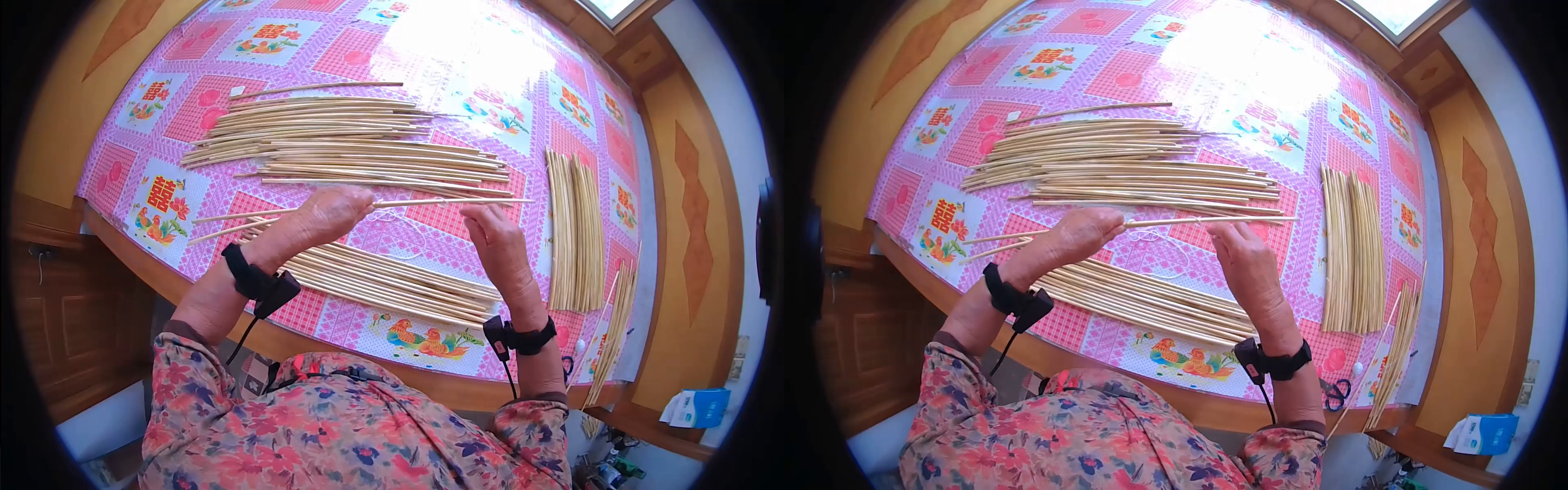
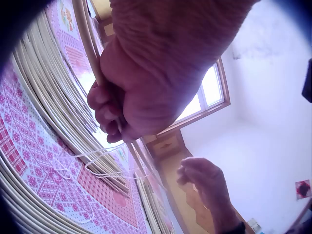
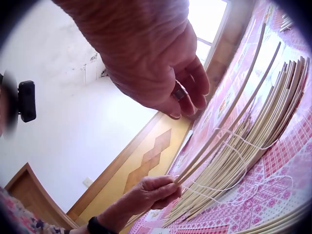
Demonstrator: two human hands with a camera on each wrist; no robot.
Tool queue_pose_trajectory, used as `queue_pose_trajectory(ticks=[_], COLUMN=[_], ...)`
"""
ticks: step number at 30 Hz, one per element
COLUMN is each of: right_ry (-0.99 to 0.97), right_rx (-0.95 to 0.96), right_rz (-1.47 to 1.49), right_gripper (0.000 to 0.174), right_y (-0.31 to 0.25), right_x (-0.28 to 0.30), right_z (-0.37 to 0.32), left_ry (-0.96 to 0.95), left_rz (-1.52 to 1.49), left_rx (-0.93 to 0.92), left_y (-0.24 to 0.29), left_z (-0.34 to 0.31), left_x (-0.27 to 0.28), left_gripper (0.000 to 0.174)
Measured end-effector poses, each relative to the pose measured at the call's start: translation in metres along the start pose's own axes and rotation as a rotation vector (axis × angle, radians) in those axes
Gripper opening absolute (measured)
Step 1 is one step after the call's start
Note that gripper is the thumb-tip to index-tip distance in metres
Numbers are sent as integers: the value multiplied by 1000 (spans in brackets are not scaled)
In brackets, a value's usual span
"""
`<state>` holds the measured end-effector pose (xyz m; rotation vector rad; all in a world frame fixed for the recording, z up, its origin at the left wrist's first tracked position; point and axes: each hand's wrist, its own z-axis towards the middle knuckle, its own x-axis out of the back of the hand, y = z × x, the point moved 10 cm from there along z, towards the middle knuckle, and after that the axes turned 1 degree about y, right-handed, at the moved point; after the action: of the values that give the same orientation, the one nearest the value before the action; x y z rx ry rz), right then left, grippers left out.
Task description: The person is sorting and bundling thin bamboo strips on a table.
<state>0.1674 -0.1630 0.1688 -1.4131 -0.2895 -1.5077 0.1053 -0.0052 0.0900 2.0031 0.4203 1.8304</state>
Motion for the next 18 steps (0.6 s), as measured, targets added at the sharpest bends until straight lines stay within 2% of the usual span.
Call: queue_pose_trajectory(ticks=[1,5,7,8,10,11,13,14,17,18], right_ry=[-7,-100,-325,-326,-495,-499,-536,-475,-452,-430], right_rx=[-5,247,177,174,125,125,-62,-115,-91,-183], right_rz=[-7,78,144,142,364,364,431,533,509,628], right_gripper=[12,19,22,22,22,22,20,18,19,17], right_y=[-2,-40,-36,-31,-30,-28,-18,-10,-13,-8], right_x=[-4,-39,-80,-89,-113,-116,-121,-123,-117,-119], right_z=[6,22,20,19,14,13,15,17,20,19], left_ry=[-1,0,5,-17,-44,-69,-109,-116,-140,-154], left_rz=[-10,42,-13,15,35,57,69,69,53,55], left_rx=[-3,-112,-177,-177,-183,-185,-178,-181,-226,-214], left_y=[3,26,37,36,34,32,28,27,25,22], left_z=[-2,-8,-11,-11,-9,-6,-1,1,6,8], left_x=[-5,-23,-25,-27,-26,-25,-21,-20,-22,-23], left_gripper=[19,17,18,17,17,17,18,18,20,20])
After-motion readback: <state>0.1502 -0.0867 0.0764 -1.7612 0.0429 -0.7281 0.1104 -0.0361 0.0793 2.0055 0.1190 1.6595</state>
